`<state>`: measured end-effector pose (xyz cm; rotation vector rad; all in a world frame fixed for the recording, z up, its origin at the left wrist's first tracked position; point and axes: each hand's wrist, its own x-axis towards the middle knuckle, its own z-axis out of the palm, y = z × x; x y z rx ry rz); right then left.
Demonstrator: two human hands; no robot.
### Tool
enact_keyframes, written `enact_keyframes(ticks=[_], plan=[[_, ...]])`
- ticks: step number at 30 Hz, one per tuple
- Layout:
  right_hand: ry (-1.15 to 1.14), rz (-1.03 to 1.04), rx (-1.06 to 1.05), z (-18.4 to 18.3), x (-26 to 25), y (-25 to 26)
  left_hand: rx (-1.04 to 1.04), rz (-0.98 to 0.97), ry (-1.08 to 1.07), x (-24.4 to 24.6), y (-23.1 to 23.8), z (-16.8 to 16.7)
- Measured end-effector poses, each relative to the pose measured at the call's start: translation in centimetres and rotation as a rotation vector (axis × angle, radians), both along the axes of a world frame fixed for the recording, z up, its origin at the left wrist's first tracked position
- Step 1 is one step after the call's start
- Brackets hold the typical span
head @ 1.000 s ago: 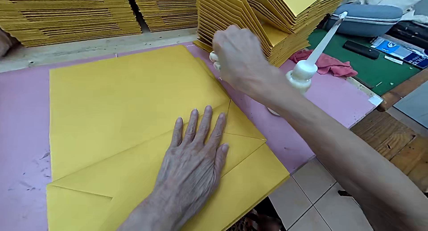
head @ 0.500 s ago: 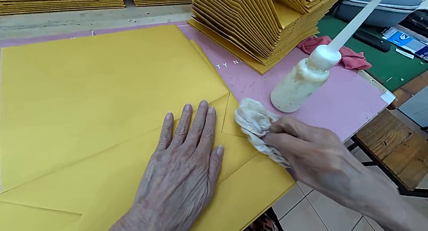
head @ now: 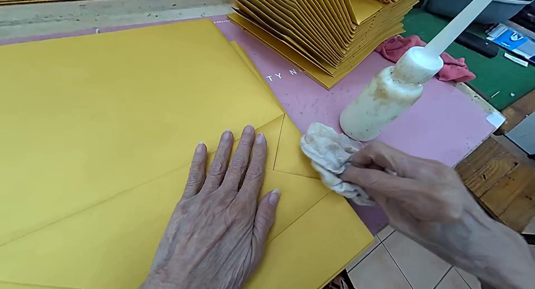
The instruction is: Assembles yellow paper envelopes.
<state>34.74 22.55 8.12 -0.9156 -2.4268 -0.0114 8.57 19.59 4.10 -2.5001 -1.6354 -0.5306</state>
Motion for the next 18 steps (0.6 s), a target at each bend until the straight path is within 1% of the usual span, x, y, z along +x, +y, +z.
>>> enact_keyframes(ticks=[3, 6, 9, 12, 14, 16, 17, 18], plan=[[0.055, -0.044, 0.03, 0.6, -0.6, 0.2, 0.014, 0.006, 0.003, 0.1, 0.0, -0.1], [0.113, 0.009, 0.037, -0.8, -2.8, -0.1, 0.016, 0.004, 0.005, 0.1, 0.1, -0.2], [0.115, 0.055, 0.012, -1.7, -2.1, -0.1, 0.035, 0.004, -0.006, 0.0, 0.1, -0.3], [0.093, 0.024, -0.01, -0.7, 0.5, -0.5, 0.046, 0.003, -0.01, 0.0, 0.1, -0.4], [0.092, -0.035, -0.076, 0.7, 3.9, -0.1, 0.046, 0.003, -0.005, -0.1, 0.1, -0.4], [0.121, -0.163, -0.114, 1.7, 7.8, 0.6, 0.044, 0.001, -0.003, -0.2, 0.1, -0.6], [0.147, -0.251, -0.101, 2.0, 9.3, 1.1, 0.047, 0.0, -0.006, -0.3, 0.1, -0.6], [0.143, -0.357, -0.043, 2.1, 10.2, 1.7, 0.053, -0.003, -0.017, -0.3, 0.2, -0.7]])
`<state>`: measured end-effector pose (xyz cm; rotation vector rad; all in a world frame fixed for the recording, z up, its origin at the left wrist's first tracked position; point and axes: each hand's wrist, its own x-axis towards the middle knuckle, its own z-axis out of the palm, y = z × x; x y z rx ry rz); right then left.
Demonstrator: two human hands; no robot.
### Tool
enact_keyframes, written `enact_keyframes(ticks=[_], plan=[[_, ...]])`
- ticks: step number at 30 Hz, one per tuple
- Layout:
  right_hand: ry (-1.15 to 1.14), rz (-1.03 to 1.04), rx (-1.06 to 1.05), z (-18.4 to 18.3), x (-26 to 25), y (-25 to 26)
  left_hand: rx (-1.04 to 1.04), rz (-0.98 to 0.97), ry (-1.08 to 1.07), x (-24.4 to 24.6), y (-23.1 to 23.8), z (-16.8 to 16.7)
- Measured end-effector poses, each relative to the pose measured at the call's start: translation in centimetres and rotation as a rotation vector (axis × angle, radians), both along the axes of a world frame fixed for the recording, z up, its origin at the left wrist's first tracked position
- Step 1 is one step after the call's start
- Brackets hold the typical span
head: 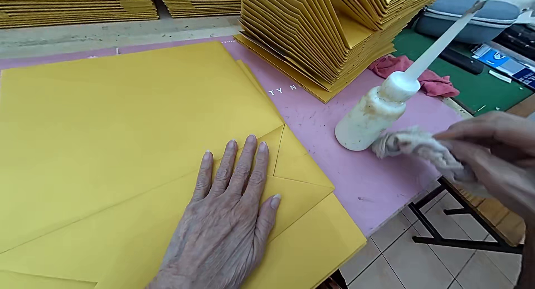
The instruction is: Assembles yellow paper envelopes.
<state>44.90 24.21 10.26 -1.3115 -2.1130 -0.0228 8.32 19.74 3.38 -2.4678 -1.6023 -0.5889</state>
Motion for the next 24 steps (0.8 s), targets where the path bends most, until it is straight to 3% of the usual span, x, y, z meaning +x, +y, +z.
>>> enact_keyframes(ticks=[2, 4, 6, 9, 12, 17, 21, 24], plan=[[-0.127, -0.206, 0.089, 0.2, -0.1, 0.1, 0.011, -0.002, -0.035, 0.1, 0.1, 0.0], [-0.175, -0.211, 0.145, 0.5, -2.7, -0.5, -0.001, 0.0, -0.089, 0.4, 0.0, 0.3], [-0.128, 0.037, 0.173, 0.5, -7.3, -1.5, -0.045, 0.009, -0.146, 0.5, -0.2, 1.0], [-0.053, 0.515, -0.004, 0.2, -14.8, -1.9, -0.085, -0.019, -0.231, 0.4, -0.2, 1.7], [0.025, 0.725, -0.056, -1.5, -19.6, 0.7, -0.024, -0.046, -0.21, 0.2, -0.6, 1.5], [0.015, 0.78, -0.113, -4.3, -21.1, 3.3, -0.119, 0.024, -0.006, -1.9, -4.5, 2.0], [-0.072, 0.772, -0.248, -3.4, -20.8, 2.7, -0.169, 0.153, 0.017, -3.2, -8.4, 2.4], [-0.178, 0.729, -0.15, -3.4, -21.1, 2.0, -0.207, 0.221, 0.08, -2.8, -8.8, 2.5]])
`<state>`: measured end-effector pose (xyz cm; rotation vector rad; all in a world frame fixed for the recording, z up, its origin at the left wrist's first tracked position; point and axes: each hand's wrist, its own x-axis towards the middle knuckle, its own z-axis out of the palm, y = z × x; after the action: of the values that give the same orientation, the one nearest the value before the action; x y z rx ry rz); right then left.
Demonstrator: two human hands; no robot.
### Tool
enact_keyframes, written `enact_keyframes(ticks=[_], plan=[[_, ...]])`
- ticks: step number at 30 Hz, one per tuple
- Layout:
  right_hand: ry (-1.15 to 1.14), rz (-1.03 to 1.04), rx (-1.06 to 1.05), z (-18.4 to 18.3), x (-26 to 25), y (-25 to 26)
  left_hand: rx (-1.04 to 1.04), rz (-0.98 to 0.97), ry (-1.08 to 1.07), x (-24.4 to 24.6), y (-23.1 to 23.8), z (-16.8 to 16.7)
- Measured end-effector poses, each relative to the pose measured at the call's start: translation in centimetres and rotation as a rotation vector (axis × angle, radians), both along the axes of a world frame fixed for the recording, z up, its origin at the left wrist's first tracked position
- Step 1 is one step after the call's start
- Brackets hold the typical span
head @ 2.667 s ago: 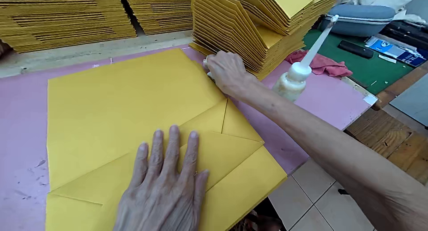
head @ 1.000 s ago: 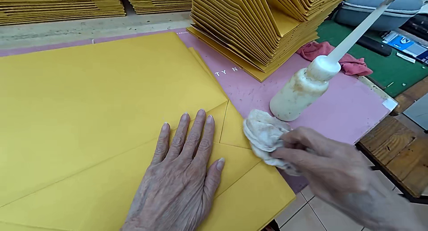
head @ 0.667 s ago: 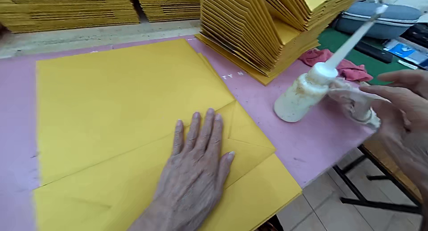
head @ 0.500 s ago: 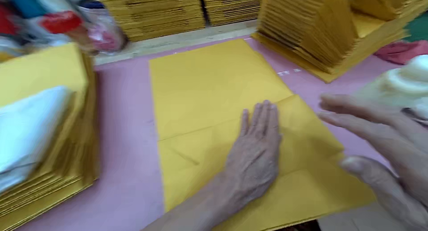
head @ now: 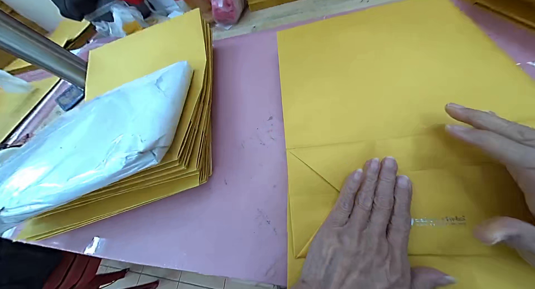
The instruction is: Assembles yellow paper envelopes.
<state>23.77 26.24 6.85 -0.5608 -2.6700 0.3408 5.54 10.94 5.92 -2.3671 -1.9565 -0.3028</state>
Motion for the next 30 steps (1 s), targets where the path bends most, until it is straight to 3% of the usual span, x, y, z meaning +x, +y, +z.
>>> enact_keyframes(ticks=[8, 12, 17, 22, 25, 30], plan=[[0.128, 0.191, 0.308, -0.9, -0.1, -1.5, 0.051, -0.033, -0.119, -1.0, -0.4, -0.9], [-0.028, 0.159, 0.401, 0.1, 0.4, -5.7, -0.123, -0.082, -0.126, -1.5, 0.0, 0.7], [-0.222, 0.288, 0.574, 1.9, 0.2, -6.7, -0.114, -0.107, -0.071, -1.7, 0.2, 1.1], [-0.292, 0.424, 0.509, 3.3, -0.4, -6.0, 0.063, -0.083, -0.019, -1.8, 1.2, 0.8], [-0.203, 0.436, 0.665, 3.2, -0.8, -5.2, 0.218, -0.09, 0.03, -2.6, 2.2, -0.3], [-0.024, 0.406, 0.863, 2.2, -1.3, -4.5, 0.283, -0.15, 0.096, -3.5, 3.3, -0.1]])
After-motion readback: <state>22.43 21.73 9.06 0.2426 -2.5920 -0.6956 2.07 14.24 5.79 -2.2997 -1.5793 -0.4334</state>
